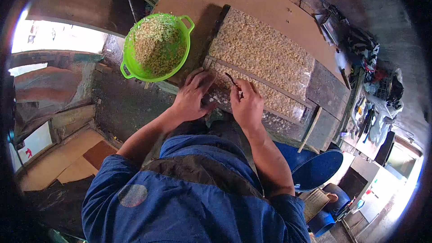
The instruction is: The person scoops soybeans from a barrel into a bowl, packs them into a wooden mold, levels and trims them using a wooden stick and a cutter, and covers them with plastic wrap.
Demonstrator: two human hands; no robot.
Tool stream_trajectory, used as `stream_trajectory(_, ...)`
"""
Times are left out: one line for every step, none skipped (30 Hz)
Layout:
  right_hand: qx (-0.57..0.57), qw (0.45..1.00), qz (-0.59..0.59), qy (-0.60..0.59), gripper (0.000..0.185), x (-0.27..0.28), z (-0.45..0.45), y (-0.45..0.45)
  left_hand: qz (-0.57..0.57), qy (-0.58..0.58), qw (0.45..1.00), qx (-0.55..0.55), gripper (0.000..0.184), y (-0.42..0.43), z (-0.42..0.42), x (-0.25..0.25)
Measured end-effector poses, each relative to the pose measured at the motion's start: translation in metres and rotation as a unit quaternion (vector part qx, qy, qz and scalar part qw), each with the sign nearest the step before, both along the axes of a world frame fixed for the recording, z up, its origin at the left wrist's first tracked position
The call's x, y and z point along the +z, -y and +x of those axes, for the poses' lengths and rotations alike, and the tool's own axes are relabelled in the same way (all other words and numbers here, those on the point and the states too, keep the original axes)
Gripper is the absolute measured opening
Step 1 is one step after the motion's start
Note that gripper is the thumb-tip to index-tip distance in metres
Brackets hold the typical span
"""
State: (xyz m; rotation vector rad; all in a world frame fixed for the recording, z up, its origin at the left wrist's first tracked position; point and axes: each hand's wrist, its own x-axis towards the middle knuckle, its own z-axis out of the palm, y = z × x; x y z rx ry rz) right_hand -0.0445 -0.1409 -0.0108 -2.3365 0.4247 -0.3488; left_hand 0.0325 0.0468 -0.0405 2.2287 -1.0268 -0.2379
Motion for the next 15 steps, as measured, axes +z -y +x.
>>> stream_trajectory(-0.010,1.000,0.009,-0.012,0.015,-0.001,0.001,0.001,0.017,0.015,1.000,0.000,0.071,0.001,0.000,0.001)
stream_trajectory(-0.021,0.999,0.018,-0.024,0.015,-0.001,0.002,0.002,0.017,0.016,1.000,-0.001,0.071,0.000,0.001,0.001)
stream_trajectory(-0.022,0.999,0.019,-0.023,0.015,-0.002,0.004,0.002,0.005,0.023,1.000,-0.006,0.071,-0.002,0.002,0.001)
stream_trajectory(-0.016,1.000,0.018,-0.018,0.014,-0.003,0.006,0.002,-0.008,0.030,0.999,-0.012,0.070,-0.002,0.003,0.001)
stream_trajectory(-0.010,1.000,0.017,-0.013,0.014,-0.004,0.007,0.001,-0.007,0.030,0.999,-0.014,0.070,-0.002,0.004,0.000)
stream_trajectory(-0.011,1.000,0.018,-0.013,0.014,-0.004,0.010,0.000,-0.031,0.029,0.999,-0.007,0.070,-0.001,0.005,-0.001)
stream_trajectory(0.004,1.000,0.015,-0.012,0.013,-0.004,0.013,-0.001,-0.056,0.029,0.998,-0.001,0.069,0.000,0.005,-0.002)
stream_trajectory(0.020,1.000,0.011,-0.011,0.012,-0.004,0.016,-0.001,-0.055,0.029,0.998,0.000,0.069,0.000,0.005,-0.003)
stream_trajectory(0.021,1.000,0.012,-0.010,0.012,-0.005,0.018,-0.002,-0.034,0.032,0.999,0.001,0.067,0.002,0.004,-0.002)
stream_trajectory(0.026,0.999,-0.026,-0.003,0.011,-0.007,0.020,-0.003,-0.014,0.035,0.999,0.003,0.066,0.002,0.004,-0.001)
stream_trajectory(0.031,0.997,-0.064,0.005,0.011,-0.008,0.021,-0.004,-0.013,0.035,0.999,0.005,0.066,0.002,0.004,-0.002)
stream_trajectory(0.032,0.997,-0.063,0.006,0.011,-0.009,0.021,-0.004,0.007,0.044,0.999,0.002,0.067,0.002,0.003,-0.003)
stream_trajectory(0.044,0.997,-0.067,-0.001,0.011,-0.009,0.020,-0.004,0.027,0.054,0.998,0.000,0.069,0.001,0.003,-0.004)
stream_trajectory(0.055,0.996,-0.071,-0.007,0.011,-0.009,0.019,-0.003,0.028,0.054,0.998,0.000,0.069,0.001,0.003,-0.005)
stream_trajectory(0.055,0.996,-0.071,-0.007,0.011,-0.007,0.018,-0.003,0.035,0.043,0.998,-0.004,0.070,0.000,0.003,-0.005)
